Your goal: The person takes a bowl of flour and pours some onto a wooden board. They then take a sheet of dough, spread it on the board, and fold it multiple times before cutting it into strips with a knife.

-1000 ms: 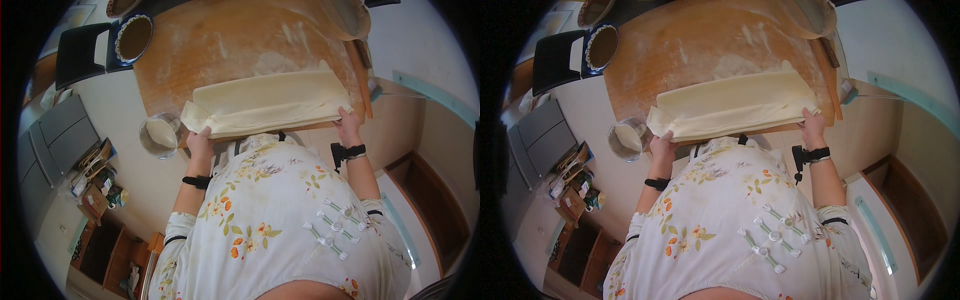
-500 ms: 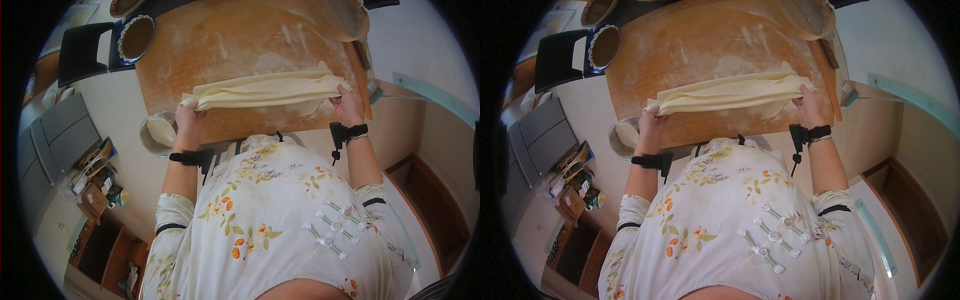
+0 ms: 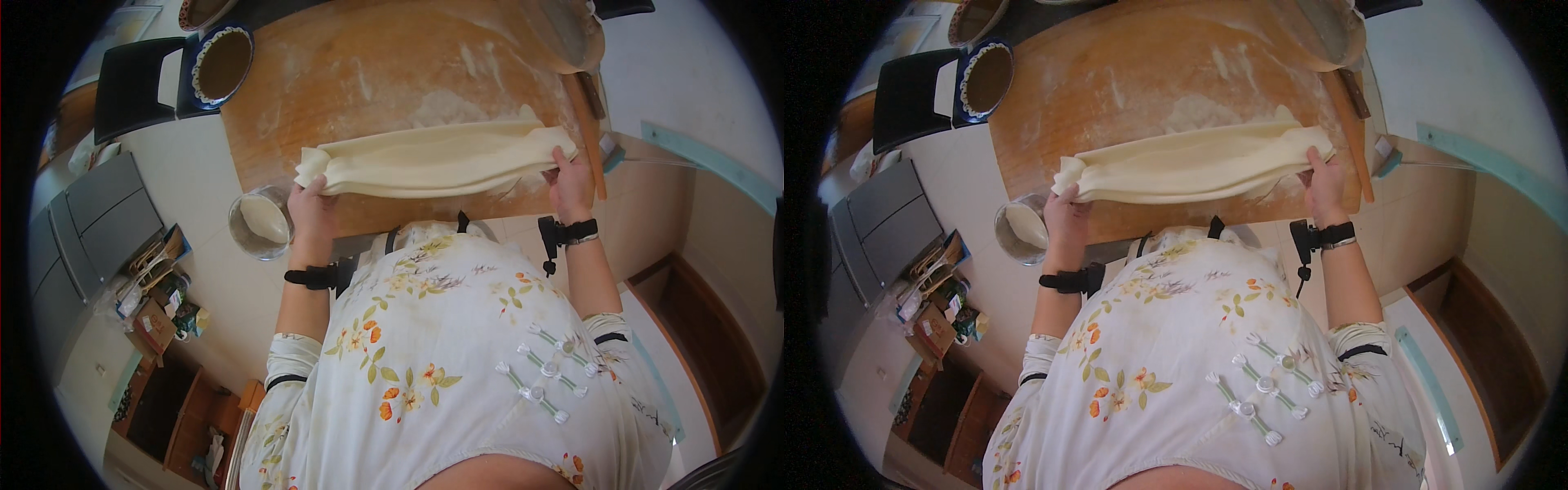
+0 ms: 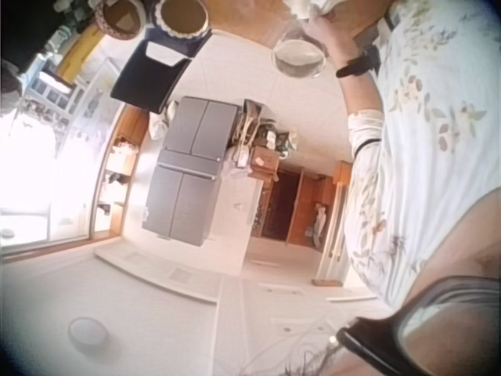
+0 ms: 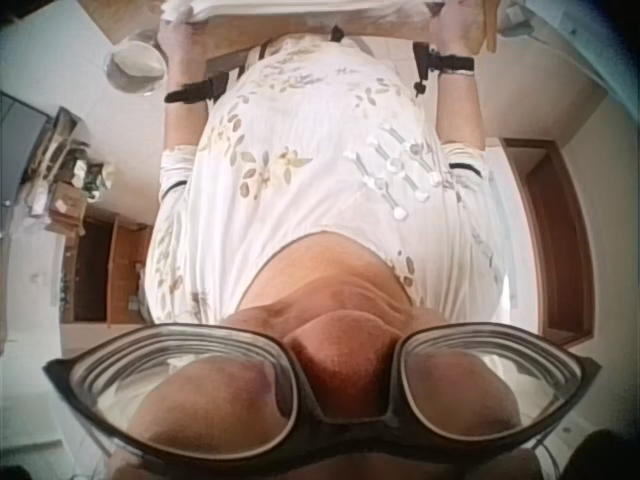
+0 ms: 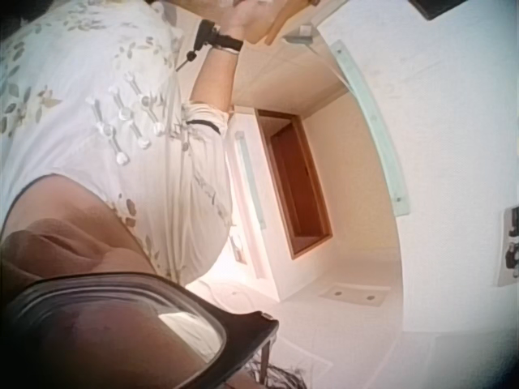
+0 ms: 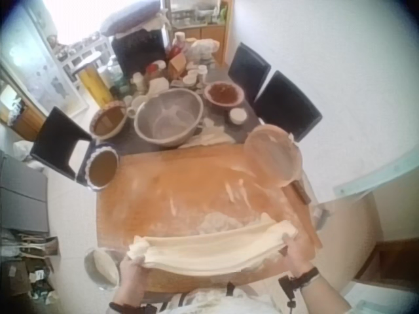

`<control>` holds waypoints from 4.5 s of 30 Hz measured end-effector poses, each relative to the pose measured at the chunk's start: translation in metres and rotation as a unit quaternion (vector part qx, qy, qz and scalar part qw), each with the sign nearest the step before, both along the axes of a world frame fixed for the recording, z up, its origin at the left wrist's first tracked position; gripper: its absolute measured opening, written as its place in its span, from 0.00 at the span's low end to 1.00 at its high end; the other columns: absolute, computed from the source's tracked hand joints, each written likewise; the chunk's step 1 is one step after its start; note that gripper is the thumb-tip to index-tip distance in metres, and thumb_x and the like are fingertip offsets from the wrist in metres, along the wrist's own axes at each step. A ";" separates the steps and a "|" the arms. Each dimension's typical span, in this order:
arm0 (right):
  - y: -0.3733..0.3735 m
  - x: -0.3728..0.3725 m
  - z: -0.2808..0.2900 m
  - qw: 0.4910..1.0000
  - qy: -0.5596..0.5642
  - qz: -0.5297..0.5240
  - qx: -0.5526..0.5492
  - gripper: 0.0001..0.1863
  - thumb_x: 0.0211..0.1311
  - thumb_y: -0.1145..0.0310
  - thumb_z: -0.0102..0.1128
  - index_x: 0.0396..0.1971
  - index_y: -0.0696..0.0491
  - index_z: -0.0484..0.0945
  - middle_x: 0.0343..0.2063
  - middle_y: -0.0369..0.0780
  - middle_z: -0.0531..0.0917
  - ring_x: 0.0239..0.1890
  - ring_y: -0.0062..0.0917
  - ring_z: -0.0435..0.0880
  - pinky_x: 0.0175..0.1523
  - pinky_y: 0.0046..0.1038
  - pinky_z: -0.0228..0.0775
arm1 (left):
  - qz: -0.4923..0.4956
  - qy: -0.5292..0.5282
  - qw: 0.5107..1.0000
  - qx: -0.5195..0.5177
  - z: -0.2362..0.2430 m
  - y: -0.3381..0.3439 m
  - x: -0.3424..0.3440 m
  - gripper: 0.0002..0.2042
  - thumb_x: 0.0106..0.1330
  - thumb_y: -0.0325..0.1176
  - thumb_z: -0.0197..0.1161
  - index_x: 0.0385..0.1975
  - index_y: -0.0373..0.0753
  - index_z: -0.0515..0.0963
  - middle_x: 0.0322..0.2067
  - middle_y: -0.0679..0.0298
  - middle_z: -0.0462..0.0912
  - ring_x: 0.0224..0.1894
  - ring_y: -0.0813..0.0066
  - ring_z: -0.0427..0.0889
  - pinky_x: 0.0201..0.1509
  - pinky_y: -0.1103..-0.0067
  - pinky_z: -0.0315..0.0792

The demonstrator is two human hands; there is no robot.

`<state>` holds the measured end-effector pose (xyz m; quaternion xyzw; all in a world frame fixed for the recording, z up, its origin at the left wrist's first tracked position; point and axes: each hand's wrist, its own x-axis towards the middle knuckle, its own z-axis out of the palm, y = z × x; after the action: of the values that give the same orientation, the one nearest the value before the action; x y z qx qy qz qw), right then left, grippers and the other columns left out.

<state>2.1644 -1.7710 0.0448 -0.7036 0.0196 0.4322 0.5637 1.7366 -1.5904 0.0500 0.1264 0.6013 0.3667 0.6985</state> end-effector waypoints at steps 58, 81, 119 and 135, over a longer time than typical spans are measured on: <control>0.055 -0.044 -0.041 0.629 -0.576 0.519 0.050 0.16 0.50 0.69 0.69 0.41 0.51 0.81 0.45 0.41 0.80 0.52 0.38 0.79 0.52 0.37 0.75 | -0.461 0.418 0.554 0.553 -0.051 -0.004 0.058 0.21 0.55 0.33 0.71 0.51 0.44 0.80 0.62 0.58 0.74 0.65 0.52 0.71 0.65 0.61 0.70; 0.222 0.043 -0.040 0.353 -0.764 0.540 0.012 0.07 0.62 0.73 0.53 0.33 0.57 0.81 0.32 0.46 0.83 0.36 0.37 0.83 0.39 0.40 0.74 | -0.654 0.513 0.311 0.460 -0.033 0.204 0.116 0.14 0.59 0.45 0.68 0.41 0.47 0.83 0.53 0.65 0.79 0.59 0.60 0.74 0.59 0.57 0.67; 0.068 -0.068 -0.060 0.438 -0.708 0.546 0.089 0.15 0.49 0.60 0.68 0.38 0.45 0.80 0.43 0.32 0.81 0.48 0.28 0.78 0.46 0.36 0.70 | -0.524 0.387 0.404 0.641 -0.080 0.036 0.048 0.18 0.54 0.42 0.70 0.45 0.48 0.82 0.57 0.67 0.78 0.61 0.62 0.75 0.60 0.64 0.71; 0.091 -0.089 -0.042 0.554 -0.638 0.526 0.099 0.09 0.55 0.65 0.64 0.36 0.47 0.81 0.38 0.34 0.83 0.43 0.31 0.82 0.44 0.35 0.73 | -0.462 0.447 0.543 0.540 -0.077 0.030 0.079 0.09 0.61 0.33 0.67 0.40 0.43 0.80 0.39 0.65 0.83 0.45 0.63 0.82 0.50 0.66 0.74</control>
<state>2.0757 -1.6797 0.0027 -0.6199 -0.7614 0.0891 0.1677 1.8158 -1.5607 -0.0269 0.8879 0.3822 0.1447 0.2111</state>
